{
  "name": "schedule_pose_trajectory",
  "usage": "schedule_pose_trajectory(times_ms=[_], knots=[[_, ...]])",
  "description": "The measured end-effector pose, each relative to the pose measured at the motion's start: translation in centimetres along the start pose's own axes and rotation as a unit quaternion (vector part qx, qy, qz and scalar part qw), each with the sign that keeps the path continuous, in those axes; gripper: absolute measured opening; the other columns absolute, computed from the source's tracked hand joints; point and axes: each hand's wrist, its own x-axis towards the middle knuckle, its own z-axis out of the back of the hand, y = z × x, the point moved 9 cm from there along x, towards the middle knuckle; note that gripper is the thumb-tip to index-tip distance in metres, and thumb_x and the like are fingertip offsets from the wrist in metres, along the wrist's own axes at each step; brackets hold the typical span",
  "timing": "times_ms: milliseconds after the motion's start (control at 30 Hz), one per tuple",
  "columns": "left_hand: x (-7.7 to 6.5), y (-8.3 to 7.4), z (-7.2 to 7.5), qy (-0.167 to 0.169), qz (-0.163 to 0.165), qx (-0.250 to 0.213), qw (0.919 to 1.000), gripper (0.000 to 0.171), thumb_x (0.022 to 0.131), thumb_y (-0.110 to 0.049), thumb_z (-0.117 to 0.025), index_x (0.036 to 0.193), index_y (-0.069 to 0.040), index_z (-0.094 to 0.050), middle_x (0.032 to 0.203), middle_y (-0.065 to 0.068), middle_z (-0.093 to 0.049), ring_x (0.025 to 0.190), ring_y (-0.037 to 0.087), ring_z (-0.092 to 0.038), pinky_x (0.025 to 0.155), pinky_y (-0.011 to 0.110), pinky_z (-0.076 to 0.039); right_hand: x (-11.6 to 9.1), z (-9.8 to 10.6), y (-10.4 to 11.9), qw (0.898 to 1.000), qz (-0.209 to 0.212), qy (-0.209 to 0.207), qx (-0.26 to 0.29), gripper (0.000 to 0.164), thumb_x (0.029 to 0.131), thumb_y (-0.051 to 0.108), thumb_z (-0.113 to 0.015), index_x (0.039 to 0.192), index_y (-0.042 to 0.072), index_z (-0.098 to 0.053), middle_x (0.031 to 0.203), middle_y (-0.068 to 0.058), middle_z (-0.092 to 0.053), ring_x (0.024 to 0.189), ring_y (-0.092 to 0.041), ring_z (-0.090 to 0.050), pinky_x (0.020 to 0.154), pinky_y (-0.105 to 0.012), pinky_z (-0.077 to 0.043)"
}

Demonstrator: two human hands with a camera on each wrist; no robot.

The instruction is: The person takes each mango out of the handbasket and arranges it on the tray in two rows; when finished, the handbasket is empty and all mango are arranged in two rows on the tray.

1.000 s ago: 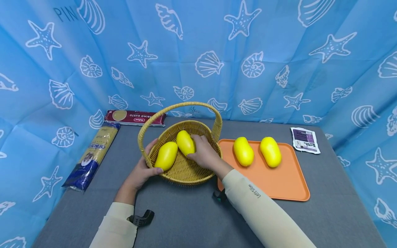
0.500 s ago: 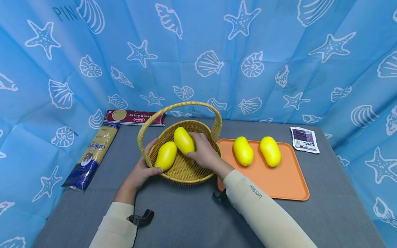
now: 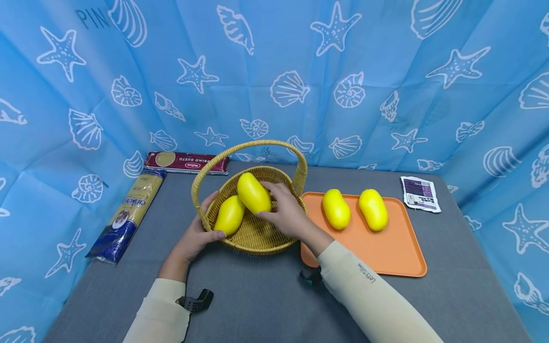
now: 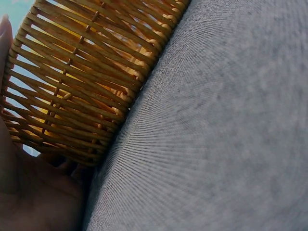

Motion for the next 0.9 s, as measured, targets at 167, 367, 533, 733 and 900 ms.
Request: schedule_pose_trajectory(times_ms=[167,367,533,733,900], knots=[[0.0,-0.1,-0.1,0.006,-0.007,-0.008,0.9999,0.104,0.095,-0.003,-0.08,0.176,-0.028,-0.019,0.175,0.012,-0.028,0.15,0.034,-0.034,0.115,0.031,-0.037,-1.6,0.6,0.5,1.0,0.004,0.009,0.028,0.081,0.097,0.012,-0.085,0.166,0.009,-0.043,0.15,-0.016,-0.048,0.132,-0.031,-0.056,0.096,-0.043,-0.059],[0.0,0.0,-0.1,0.001,-0.004,0.001,1.0,0.103,0.096,-0.002,-0.079,0.176,-0.028,-0.02,0.175,0.01,-0.029,0.152,0.033,-0.034,0.116,0.032,-0.035,-3.5,1.0,0.7,0.998,0.009,0.014,0.061,0.082,0.098,0.01,-0.084,0.168,0.011,-0.042,0.151,-0.015,-0.046,0.133,-0.029,-0.053,0.098,-0.045,-0.058],[0.0,0.0,0.0,-0.003,-0.01,0.011,0.9999,0.105,0.094,0.001,-0.079,0.176,-0.026,-0.019,0.176,0.011,-0.028,0.152,0.034,-0.033,0.116,0.032,-0.034,-5.0,1.5,0.8,0.997,0.015,0.006,0.075,0.081,0.097,0.008,-0.084,0.167,0.011,-0.043,0.15,-0.016,-0.046,0.132,-0.032,-0.053,0.096,-0.045,-0.059],[0.0,0.0,-0.1,-0.005,-0.015,0.015,0.9998,0.108,0.092,0.002,-0.08,0.176,-0.023,-0.018,0.177,0.011,-0.026,0.154,0.034,-0.031,0.117,0.032,-0.032,-6.8,2.8,0.5,0.996,0.018,-0.008,0.086,0.08,0.097,0.009,-0.085,0.165,0.01,-0.044,0.149,-0.015,-0.048,0.129,-0.031,-0.053,0.095,-0.048,-0.059],[0.0,0.0,-0.1,-0.004,-0.014,0.013,0.9998,0.106,0.093,0.0,-0.08,0.176,-0.024,-0.018,0.177,0.01,-0.026,0.155,0.033,-0.03,0.117,0.033,-0.031,-8.1,4.0,0.0,0.994,0.004,-0.027,0.103,0.08,0.096,0.008,-0.086,0.165,0.012,-0.045,0.148,-0.014,-0.048,0.128,-0.032,-0.054,0.095,-0.047,-0.059]])
